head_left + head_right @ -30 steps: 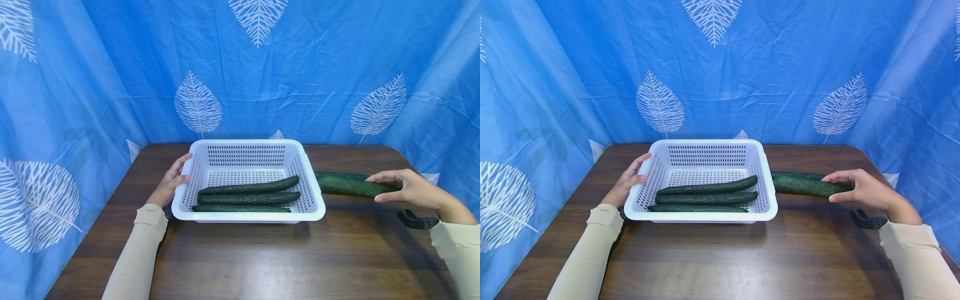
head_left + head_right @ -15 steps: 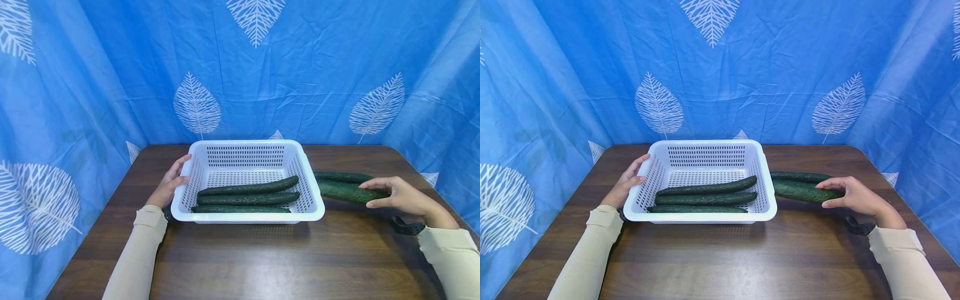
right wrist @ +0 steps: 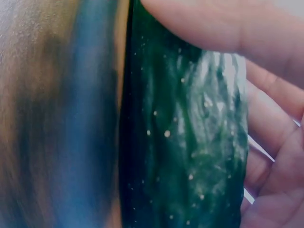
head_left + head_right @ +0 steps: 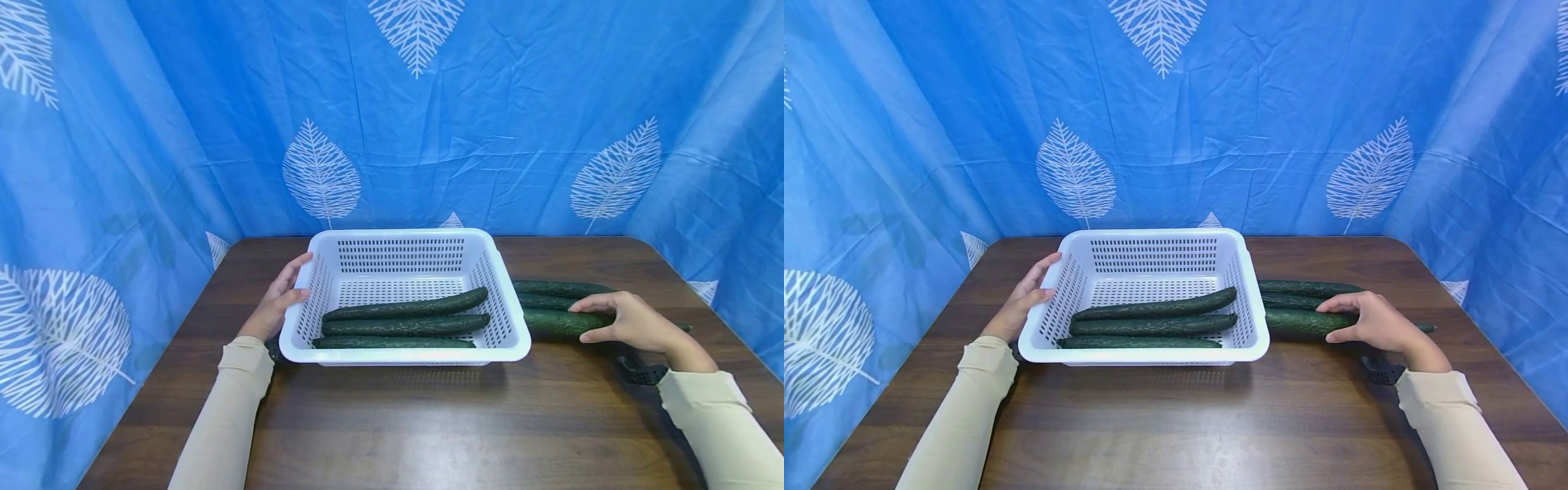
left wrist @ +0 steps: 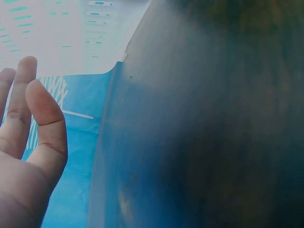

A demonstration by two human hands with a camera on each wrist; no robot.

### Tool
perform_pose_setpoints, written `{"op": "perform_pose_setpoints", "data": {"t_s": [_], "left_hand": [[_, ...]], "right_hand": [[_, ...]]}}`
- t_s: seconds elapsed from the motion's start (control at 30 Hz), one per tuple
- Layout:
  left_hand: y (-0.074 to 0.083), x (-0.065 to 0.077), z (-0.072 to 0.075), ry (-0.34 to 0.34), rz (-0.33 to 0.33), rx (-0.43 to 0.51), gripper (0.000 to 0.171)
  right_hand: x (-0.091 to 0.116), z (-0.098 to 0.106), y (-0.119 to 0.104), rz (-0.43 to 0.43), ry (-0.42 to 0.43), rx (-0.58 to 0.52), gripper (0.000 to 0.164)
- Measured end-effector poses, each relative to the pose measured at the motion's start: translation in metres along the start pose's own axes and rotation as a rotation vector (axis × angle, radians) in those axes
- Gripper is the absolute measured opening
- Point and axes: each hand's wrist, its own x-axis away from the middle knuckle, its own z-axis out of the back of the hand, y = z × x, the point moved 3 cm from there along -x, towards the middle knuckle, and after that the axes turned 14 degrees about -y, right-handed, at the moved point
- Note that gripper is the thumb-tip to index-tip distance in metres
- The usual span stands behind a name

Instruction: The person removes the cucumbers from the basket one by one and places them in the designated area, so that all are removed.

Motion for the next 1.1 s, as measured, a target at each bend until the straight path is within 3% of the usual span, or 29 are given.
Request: {"op": "perform_pose_setpoints", "data": {"t_s": [0.63,1.1], "left_hand": [[0.0,-0.001,-0.002,0.008,0.001,0.012,0.078],[-0.001,0.001,-0.001,0.014,0.005,0.017,0.073]], "right_hand": [[-0.008,-0.015,-0.011,-0.081,0.002,-0.013,0.046],[-0.012,-0.016,-0.011,0.004,0.094,0.102,0.041]]}}
